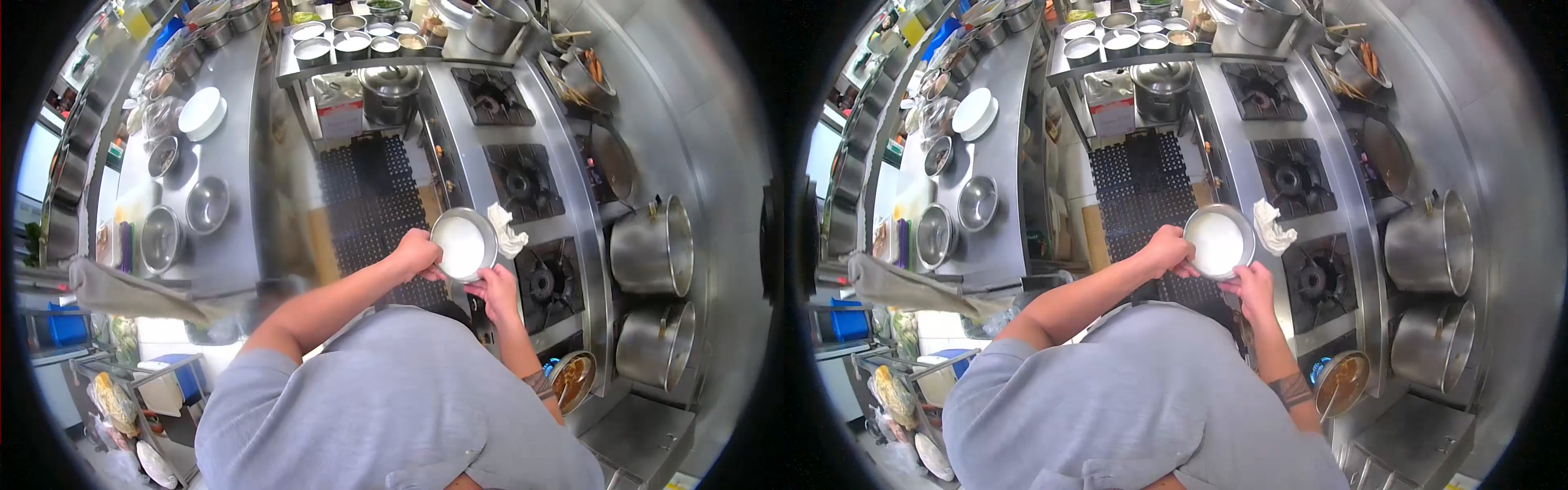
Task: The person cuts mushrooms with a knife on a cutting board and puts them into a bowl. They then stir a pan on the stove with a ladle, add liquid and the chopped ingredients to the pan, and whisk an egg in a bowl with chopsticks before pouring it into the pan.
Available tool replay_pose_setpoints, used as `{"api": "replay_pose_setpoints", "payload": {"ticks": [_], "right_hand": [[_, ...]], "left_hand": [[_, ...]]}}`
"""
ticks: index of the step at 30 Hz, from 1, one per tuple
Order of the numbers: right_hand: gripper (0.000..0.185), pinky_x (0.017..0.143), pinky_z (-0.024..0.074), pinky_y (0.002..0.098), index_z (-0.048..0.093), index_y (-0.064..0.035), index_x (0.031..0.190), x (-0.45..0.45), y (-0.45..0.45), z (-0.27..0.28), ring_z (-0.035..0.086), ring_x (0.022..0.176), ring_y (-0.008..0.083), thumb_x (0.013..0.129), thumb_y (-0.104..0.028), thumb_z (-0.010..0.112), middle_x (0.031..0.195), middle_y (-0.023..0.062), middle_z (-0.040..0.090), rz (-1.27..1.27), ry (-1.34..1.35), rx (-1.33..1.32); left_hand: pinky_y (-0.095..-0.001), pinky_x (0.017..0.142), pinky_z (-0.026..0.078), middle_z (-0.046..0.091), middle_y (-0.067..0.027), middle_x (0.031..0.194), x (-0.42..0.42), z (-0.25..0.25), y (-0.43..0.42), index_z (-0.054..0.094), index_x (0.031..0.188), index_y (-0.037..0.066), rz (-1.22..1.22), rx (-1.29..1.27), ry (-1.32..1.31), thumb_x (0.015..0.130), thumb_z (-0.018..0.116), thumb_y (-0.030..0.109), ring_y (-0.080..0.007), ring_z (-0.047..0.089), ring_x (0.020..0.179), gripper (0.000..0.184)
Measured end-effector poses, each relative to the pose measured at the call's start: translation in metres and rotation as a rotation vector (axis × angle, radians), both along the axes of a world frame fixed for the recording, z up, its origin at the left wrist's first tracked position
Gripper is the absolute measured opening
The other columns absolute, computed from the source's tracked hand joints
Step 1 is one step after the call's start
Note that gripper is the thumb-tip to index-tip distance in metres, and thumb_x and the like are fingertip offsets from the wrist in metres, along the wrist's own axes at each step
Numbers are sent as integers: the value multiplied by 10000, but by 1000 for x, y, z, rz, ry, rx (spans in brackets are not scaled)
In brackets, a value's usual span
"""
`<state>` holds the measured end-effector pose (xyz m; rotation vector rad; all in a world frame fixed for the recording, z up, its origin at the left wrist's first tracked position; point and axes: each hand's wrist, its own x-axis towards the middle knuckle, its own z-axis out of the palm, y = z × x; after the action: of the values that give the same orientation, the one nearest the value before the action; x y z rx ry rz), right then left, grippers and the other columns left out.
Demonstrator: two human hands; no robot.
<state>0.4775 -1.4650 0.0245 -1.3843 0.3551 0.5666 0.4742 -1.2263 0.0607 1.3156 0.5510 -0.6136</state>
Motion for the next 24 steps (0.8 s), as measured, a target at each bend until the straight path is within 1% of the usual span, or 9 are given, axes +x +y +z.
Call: {"api": "replay_pose_setpoints", "payload": {"ticks": [4,8,11,14,18,20,22,23,24], "right_hand": [[81,703,663,443,574,50,910,82,43,-16,726,810,286,902,-25,604,944,186,681,-42,-118,-57],[90,692,669,461,596,72,855,188,83,-26,713,822,295,873,-16,591,951,178,663,-50,-210,-75],[81,695,672,479,581,58,806,289,109,-41,689,852,297,857,-4,574,978,188,631,-112,-236,-49],[79,721,654,482,590,59,878,408,139,-66,696,849,321,875,-20,582,989,191,652,-200,-263,-88],[156,705,657,491,571,139,912,572,185,-98,683,853,339,862,-9,566,1033,211,622,-290,-307,-153],[174,716,657,488,593,123,921,663,198,-137,671,756,321,850,-36,588,917,191,640,-387,-286,-129],[381,713,595,467,697,44,948,705,227,-93,638,729,295,876,-312,813,1000,145,725,479,-544,-1440],[420,695,556,461,746,-83,971,745,223,-121,691,787,314,894,-495,774,948,157,763,501,-571,-1470],[505,698,559,491,716,20,952,788,231,-146,636,730,318,922,-482,758,927,160,741,510,-554,-1536]], "left_hand": [[-383,571,645,708,-229,939,61,-18,45,573,1178,-117,116,-161,-71,852,580,-55,-317,766,723,332],[-372,745,645,683,-145,989,124,-25,86,585,1070,-25,140,-208,-221,985,652,80,-269,761,874,151],[-338,796,622,694,-105,1008,156,-55,139,608,1068,7,107,-83,-370,1003,679,150,-226,753,940,172],[-314,781,607,704,-71,966,153,-84,206,639,1049,27,240,-58,-209,1017,668,221,-184,741,872,199],[-320,706,584,682,-74,939,89,-162,288,631,1020,22,492,174,93,996,641,128,-178,716,825,109],[-339,626,561,686,-88,890,58,-149,299,646,1004,19,717,242,284,972,617,107,-175,686,731,98],[-330,604,559,712,-101,809,27,-146,306,669,970,1,774,398,369,960,628,130,-190,713,710,136],[-339,604,565,718,-105,798,13,-144,303,677,956,3,841,458,362,957,630,137,-195,718,700,142],[-348,605,572,725,-109,786,-4,-140,303,685,943,5,897,525,364,953,631,143,-200,723,691,149]]}}
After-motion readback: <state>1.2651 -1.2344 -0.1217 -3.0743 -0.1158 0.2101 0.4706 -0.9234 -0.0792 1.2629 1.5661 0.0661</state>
